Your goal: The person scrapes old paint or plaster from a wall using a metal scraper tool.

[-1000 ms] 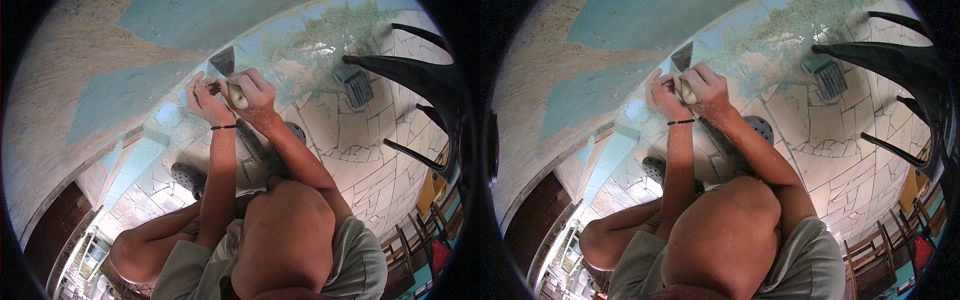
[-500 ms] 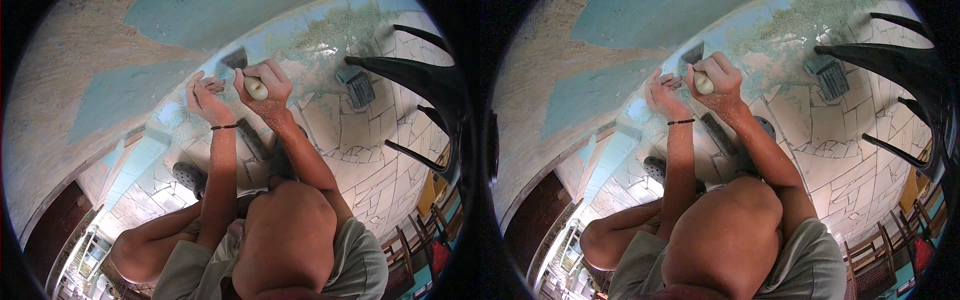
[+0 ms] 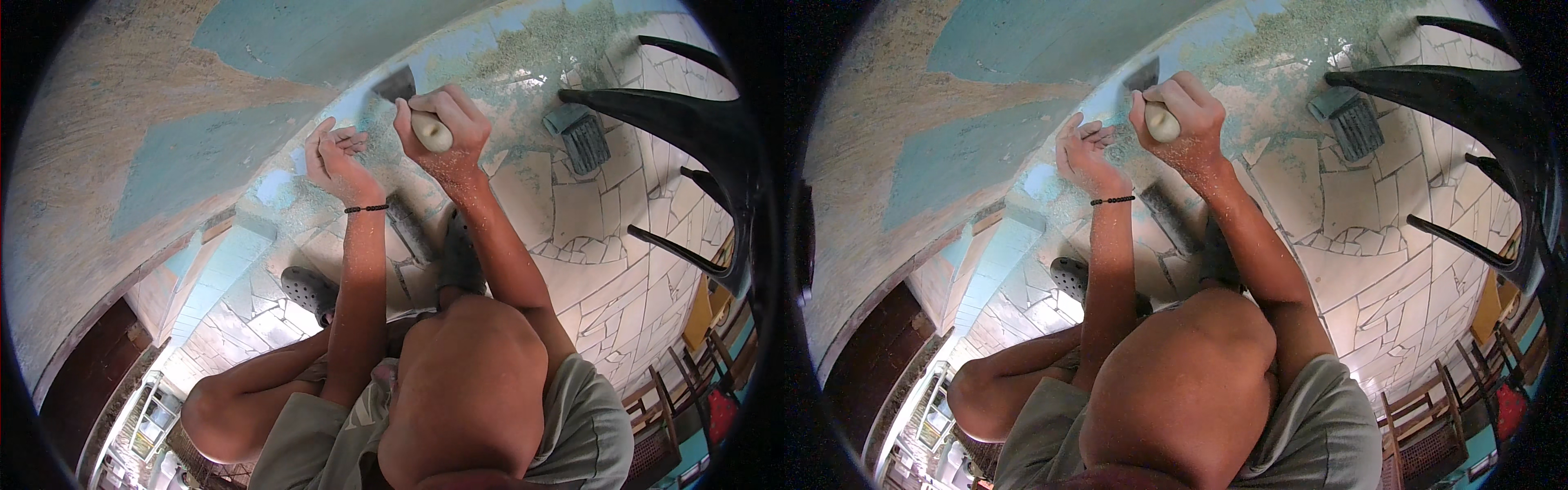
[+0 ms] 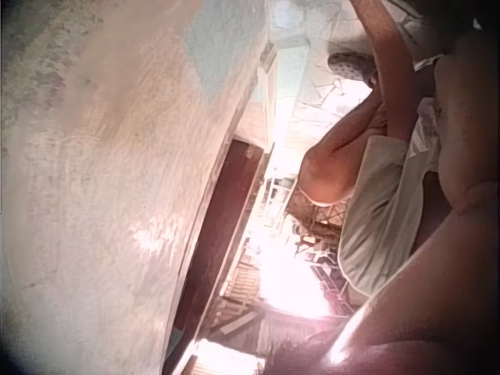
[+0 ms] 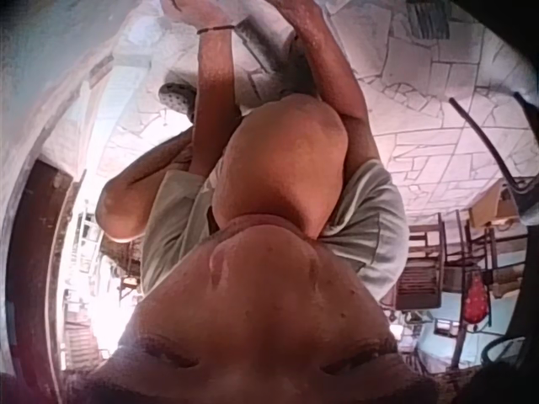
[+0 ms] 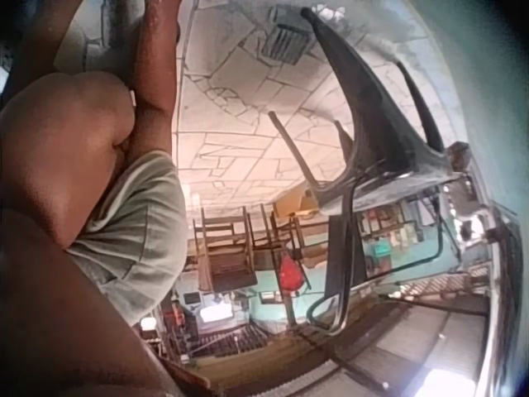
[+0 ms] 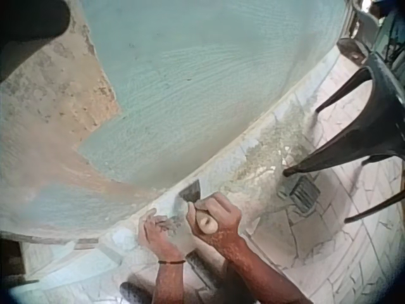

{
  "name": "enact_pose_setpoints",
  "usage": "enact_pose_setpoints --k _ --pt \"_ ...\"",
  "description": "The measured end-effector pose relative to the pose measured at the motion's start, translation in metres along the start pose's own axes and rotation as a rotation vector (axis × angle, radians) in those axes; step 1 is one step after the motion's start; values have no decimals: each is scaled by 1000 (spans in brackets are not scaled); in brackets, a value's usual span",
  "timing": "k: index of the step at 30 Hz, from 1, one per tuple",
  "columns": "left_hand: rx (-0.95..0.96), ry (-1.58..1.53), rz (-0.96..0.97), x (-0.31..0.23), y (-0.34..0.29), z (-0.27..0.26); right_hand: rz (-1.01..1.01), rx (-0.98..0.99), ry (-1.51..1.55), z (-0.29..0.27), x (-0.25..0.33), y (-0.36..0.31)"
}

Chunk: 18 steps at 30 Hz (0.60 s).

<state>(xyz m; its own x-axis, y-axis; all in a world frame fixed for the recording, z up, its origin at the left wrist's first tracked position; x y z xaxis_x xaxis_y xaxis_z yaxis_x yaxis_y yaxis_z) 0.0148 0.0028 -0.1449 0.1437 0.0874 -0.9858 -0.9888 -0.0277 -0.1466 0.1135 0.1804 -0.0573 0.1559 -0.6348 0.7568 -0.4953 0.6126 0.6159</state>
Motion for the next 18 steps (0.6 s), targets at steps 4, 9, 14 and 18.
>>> enact_pose_setpoints --k 4,9,14,18 --pt "6 5 1 -1 1 -1 70 55 5 5 -9 0" --pt "2 3 -29 1 -2 3 65 -11 -33 -6 -10 2" --pt "-1 2 -21 0 0 0 96 54 -17 -3 -14 4" --pt "20 -3 -9 1 -2 6 15 -112 -62 -19 -25 6"
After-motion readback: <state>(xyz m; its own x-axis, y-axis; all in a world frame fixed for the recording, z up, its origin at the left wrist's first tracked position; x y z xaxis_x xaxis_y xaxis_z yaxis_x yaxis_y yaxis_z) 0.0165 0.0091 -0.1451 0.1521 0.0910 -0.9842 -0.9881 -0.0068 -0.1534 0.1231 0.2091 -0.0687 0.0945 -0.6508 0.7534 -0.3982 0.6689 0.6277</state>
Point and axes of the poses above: each hand's wrist, its own y-axis towards the middle knuckle, its own z-axis out of the palm, x = y × z, the point moved 9 cm from there along y, towards the middle knuckle, and after that the axes turned 4 degrees about y, right-handed, at the moved point
